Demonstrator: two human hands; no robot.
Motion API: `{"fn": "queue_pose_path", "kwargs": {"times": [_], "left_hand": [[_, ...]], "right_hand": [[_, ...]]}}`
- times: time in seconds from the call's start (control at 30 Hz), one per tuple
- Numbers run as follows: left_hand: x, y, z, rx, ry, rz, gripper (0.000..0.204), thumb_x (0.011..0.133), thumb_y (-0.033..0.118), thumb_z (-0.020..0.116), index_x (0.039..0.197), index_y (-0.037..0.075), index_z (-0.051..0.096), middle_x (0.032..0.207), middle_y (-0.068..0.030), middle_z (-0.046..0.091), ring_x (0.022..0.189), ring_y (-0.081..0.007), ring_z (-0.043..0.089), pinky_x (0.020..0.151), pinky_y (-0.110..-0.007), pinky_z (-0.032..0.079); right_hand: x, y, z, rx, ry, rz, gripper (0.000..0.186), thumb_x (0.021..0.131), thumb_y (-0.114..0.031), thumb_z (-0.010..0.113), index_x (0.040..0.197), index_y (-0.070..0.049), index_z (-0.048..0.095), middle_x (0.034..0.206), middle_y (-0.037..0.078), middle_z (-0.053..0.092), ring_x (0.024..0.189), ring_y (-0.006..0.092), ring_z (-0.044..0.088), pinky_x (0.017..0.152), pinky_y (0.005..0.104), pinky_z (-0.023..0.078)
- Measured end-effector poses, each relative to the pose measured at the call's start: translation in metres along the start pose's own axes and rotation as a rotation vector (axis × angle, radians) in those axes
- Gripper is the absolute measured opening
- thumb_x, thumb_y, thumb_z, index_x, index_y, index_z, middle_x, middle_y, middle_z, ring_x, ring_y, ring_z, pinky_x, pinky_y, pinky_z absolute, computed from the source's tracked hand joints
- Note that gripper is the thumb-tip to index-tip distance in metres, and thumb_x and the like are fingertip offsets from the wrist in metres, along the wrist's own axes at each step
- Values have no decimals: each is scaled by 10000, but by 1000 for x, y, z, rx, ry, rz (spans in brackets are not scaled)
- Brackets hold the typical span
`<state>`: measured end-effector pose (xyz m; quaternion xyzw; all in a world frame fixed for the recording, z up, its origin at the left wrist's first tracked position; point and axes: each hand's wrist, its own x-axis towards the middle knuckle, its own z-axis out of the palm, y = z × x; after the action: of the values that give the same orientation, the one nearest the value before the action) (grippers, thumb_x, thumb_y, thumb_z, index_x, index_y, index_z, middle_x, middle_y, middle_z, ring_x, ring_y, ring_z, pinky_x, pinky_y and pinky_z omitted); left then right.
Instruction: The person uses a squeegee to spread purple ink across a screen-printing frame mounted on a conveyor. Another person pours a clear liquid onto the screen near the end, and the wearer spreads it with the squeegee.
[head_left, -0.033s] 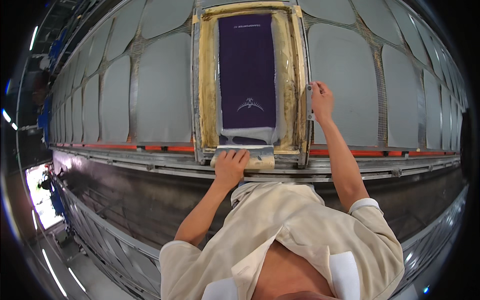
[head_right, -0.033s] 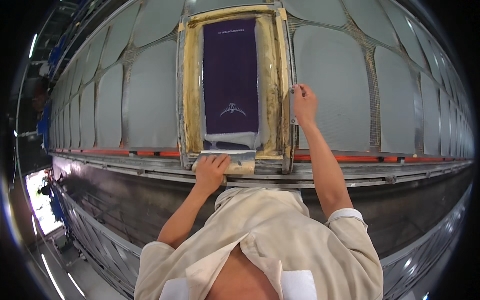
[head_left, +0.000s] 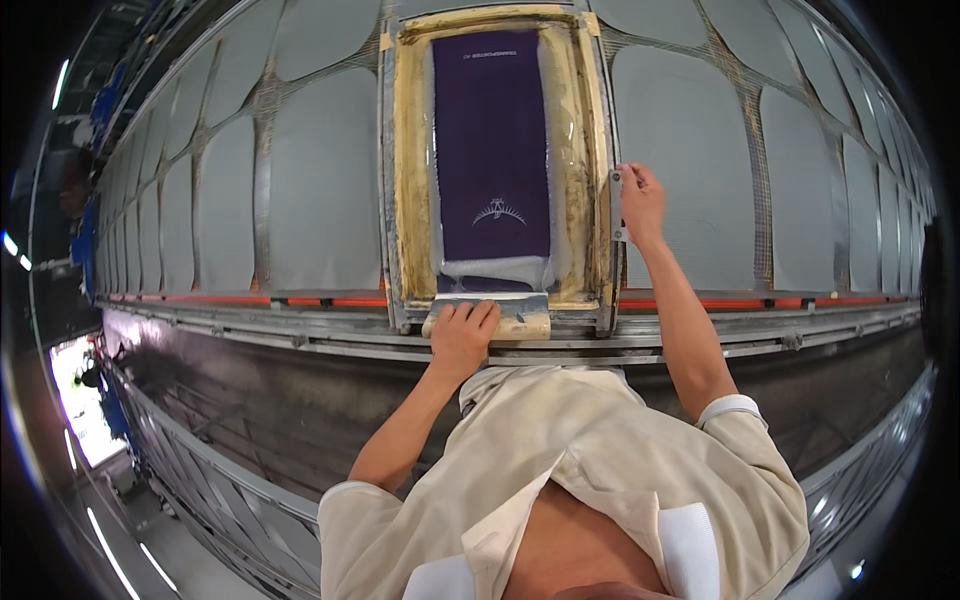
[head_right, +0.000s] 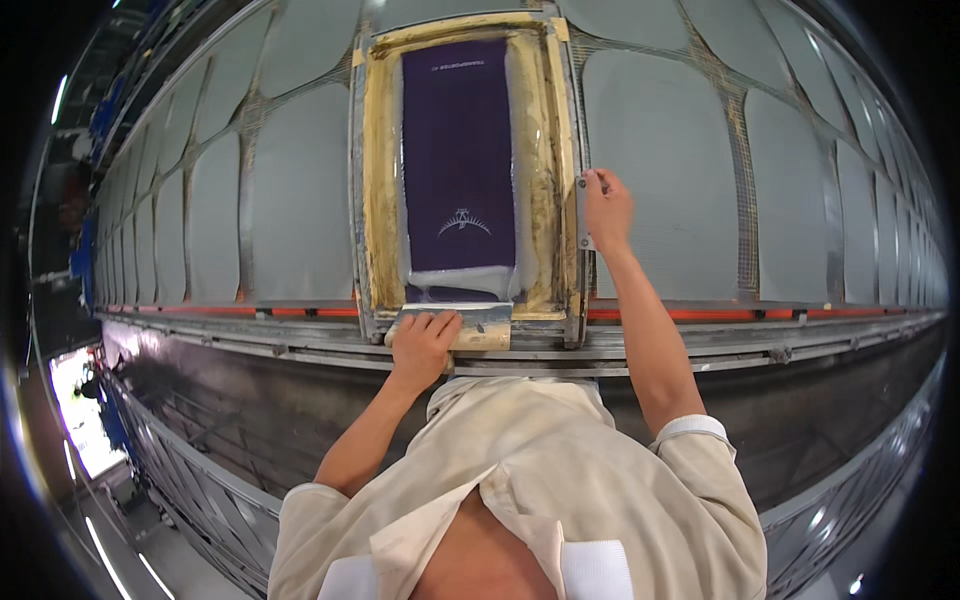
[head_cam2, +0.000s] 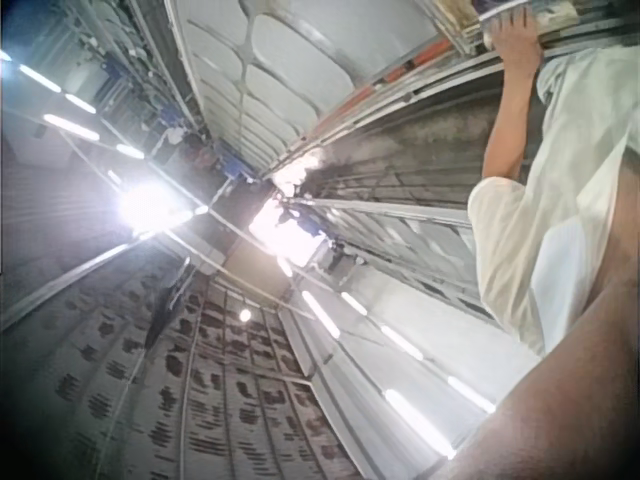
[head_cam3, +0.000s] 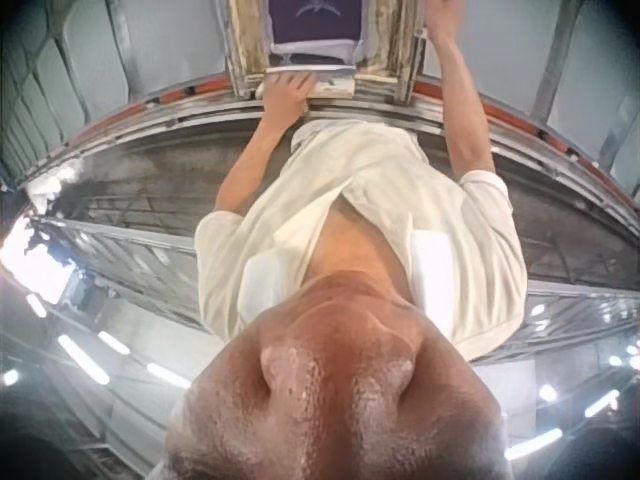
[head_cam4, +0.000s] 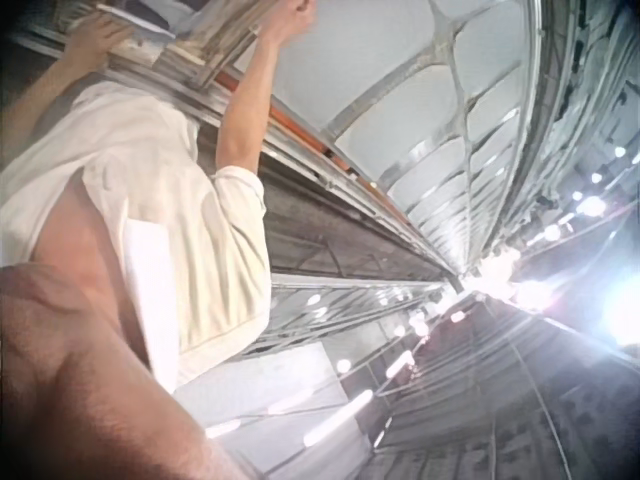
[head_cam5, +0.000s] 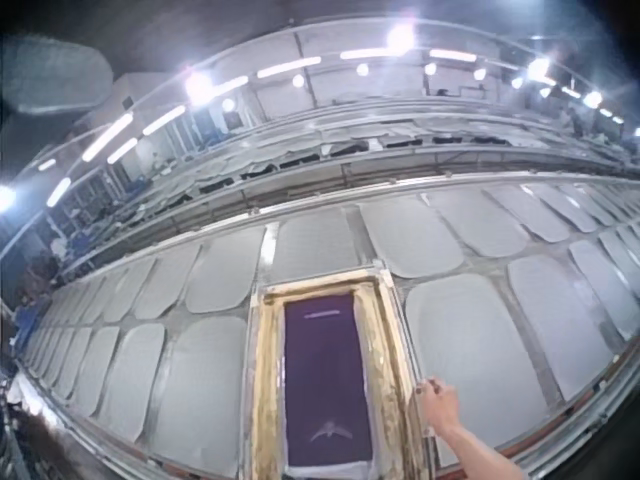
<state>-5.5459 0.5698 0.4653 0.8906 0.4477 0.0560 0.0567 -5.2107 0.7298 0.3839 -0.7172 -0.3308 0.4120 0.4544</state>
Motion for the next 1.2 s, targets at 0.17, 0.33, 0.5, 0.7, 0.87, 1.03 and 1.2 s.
{"fn": "queue_pose_path", "kwargs": {"times": [0.17,0.33,0.5,0.7,0.87,1.03,1.2], "left_hand": [[63,-48,1,-35,-38,36,402,718,37,654,1115,90,690,1159,-27,681,928,-235,616,814,-396,447],[233,-155,15,45,34,40,370,714,-4,636,1065,94,700,1127,-74,707,932,-315,629,802,-454,481],[403,-239,-14,-27,-77,-77,188,829,211,692,995,134,734,944,-110,739,942,-355,695,799,-492,542],[458,-275,-16,29,-125,-34,350,809,358,768,1113,187,745,992,-128,745,977,-374,683,830,-466,533],[413,-248,-11,54,-128,-48,288,816,318,763,1093,240,755,991,-111,749,958,-353,696,828,-470,545],[263,-159,-7,-79,-190,-91,312,790,192,747,1100,219,769,1056,-89,750,992,-314,705,856,-412,561],[116,-65,-8,-122,-193,54,410,659,6,738,1038,158,756,1058,-4,737,862,-253,661,803,-392,539]], "right_hand": [[4,7,9,-135,44,-49,295,1006,-275,593,1035,-12,726,638,29,562,589,104,450,558,317,365],[-8,-13,11,-252,96,-12,305,1006,-289,590,1030,-17,726,611,34,555,566,110,447,547,326,364],[-11,-16,15,-277,171,22,294,1001,-293,597,1030,-31,727,605,35,556,566,101,455,545,319,373],[-10,-9,12,-231,138,74,302,984,-298,610,1030,-25,731,628,68,590,585,117,498,575,326,418],[-3,0,14,-245,172,-106,286,990,-275,604,1040,-25,733,627,10,516,569,88,393,539,311,334],[-5,-11,15,-220,126,-52,329,969,-313,592,1049,-25,729,659,125,614,599,201,554,607,373,448],[2,-11,9,-216,83,-25,334,967,-307,589,1064,-16,723,703,136,643,634,209,572,629,360,456]]}}
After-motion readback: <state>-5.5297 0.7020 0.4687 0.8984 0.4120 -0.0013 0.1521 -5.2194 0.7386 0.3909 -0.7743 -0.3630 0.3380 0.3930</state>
